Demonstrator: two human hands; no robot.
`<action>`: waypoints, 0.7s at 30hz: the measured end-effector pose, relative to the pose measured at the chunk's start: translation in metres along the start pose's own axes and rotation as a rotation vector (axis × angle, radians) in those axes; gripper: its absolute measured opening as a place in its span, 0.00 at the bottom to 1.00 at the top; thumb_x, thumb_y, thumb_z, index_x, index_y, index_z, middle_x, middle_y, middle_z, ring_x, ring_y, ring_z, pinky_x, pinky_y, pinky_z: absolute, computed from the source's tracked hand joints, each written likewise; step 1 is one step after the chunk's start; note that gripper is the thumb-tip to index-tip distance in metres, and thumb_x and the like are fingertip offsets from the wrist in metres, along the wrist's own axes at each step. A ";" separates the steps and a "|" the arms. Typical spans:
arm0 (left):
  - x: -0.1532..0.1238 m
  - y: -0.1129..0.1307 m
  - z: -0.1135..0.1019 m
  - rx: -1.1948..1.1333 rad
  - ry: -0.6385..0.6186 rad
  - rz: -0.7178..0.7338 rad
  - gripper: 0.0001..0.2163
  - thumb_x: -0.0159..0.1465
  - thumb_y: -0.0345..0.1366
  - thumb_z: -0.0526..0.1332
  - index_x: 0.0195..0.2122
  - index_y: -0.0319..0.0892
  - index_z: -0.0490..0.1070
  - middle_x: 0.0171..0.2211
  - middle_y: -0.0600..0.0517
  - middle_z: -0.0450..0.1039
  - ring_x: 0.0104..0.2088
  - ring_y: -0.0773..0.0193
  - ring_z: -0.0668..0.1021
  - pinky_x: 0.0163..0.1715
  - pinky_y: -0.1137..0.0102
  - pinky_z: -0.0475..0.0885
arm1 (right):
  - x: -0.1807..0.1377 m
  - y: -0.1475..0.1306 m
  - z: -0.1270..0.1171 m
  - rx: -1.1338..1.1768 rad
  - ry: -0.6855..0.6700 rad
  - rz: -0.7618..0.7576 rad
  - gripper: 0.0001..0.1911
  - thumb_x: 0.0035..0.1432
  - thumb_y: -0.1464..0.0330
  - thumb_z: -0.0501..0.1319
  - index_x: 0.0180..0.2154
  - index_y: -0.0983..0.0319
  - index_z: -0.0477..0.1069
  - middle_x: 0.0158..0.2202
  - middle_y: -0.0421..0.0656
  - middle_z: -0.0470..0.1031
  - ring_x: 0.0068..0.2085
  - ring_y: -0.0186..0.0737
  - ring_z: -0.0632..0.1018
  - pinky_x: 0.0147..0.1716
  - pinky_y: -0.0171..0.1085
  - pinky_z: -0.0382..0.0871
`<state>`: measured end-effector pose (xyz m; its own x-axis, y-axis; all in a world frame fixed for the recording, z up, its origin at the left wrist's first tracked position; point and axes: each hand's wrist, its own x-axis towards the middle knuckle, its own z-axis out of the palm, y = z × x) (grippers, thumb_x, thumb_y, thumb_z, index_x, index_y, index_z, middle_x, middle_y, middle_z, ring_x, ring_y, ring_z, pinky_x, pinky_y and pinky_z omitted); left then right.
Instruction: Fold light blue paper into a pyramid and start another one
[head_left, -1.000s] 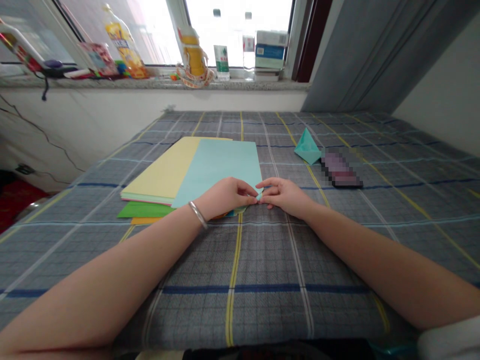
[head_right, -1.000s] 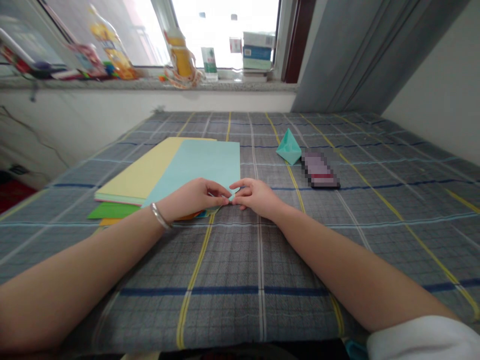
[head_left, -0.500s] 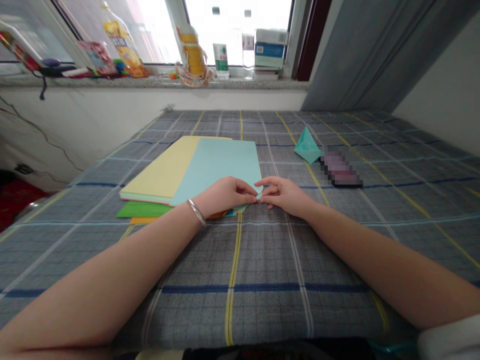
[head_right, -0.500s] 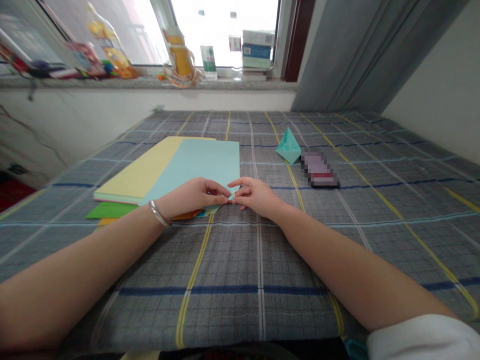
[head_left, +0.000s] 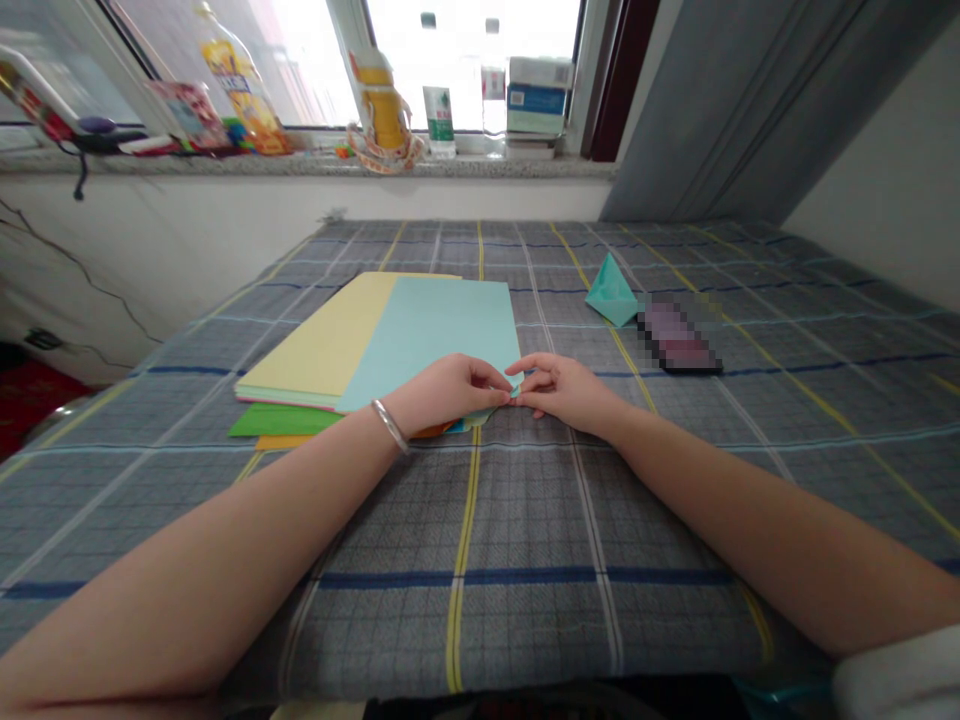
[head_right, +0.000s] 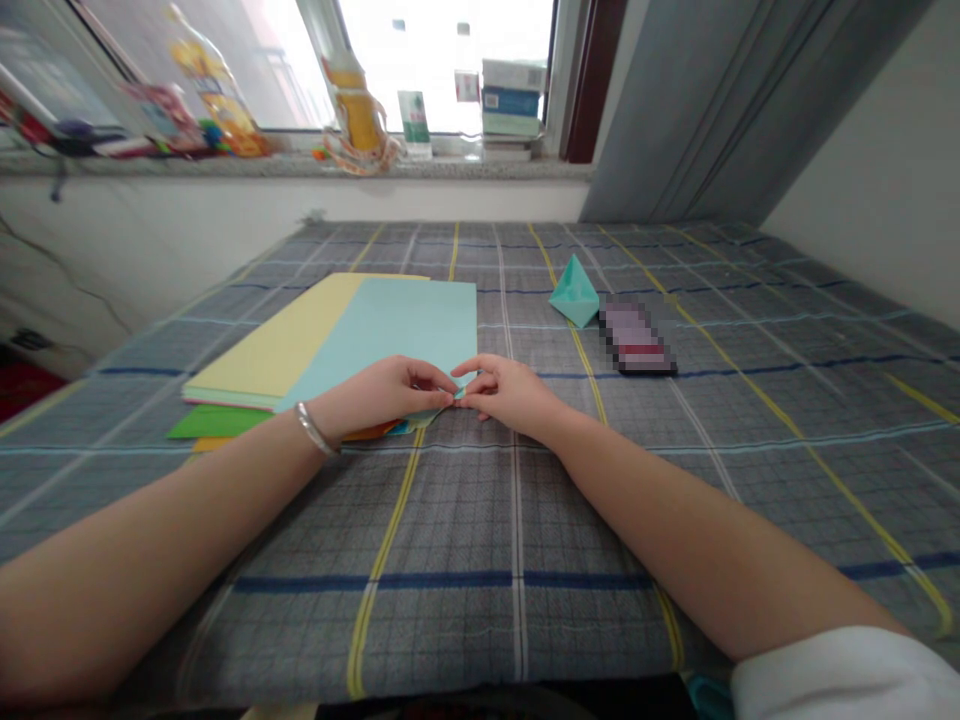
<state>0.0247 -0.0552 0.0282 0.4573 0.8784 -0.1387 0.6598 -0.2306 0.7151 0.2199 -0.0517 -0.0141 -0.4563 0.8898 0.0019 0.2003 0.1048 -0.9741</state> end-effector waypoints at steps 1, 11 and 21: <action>0.000 0.001 0.000 0.012 0.011 -0.008 0.13 0.58 0.45 0.61 0.34 0.43 0.79 0.29 0.53 0.79 0.29 0.65 0.75 0.29 0.71 0.67 | 0.000 0.000 0.000 -0.008 0.004 -0.001 0.13 0.50 0.73 0.65 0.39 0.58 0.70 0.26 0.37 0.77 0.30 0.33 0.77 0.27 0.32 0.71; 0.003 0.005 0.007 0.162 0.172 -0.009 0.08 0.59 0.37 0.58 0.29 0.39 0.74 0.26 0.52 0.75 0.26 0.66 0.73 0.28 0.71 0.64 | -0.005 -0.003 0.002 -0.090 0.038 -0.032 0.12 0.50 0.72 0.65 0.37 0.60 0.66 0.25 0.35 0.75 0.27 0.32 0.76 0.25 0.31 0.67; 0.003 0.005 0.012 0.256 0.463 0.136 0.07 0.66 0.36 0.52 0.30 0.42 0.60 0.29 0.52 0.69 0.30 0.64 0.71 0.32 0.69 0.66 | 0.004 -0.011 0.005 0.142 0.172 0.256 0.19 0.54 0.74 0.64 0.47 0.60 0.62 0.29 0.39 0.75 0.29 0.36 0.78 0.19 0.31 0.72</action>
<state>0.0360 -0.0587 0.0234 0.2768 0.9127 0.3007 0.7633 -0.3989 0.5081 0.2120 -0.0516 -0.0042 -0.2512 0.9425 -0.2204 0.1613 -0.1837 -0.9697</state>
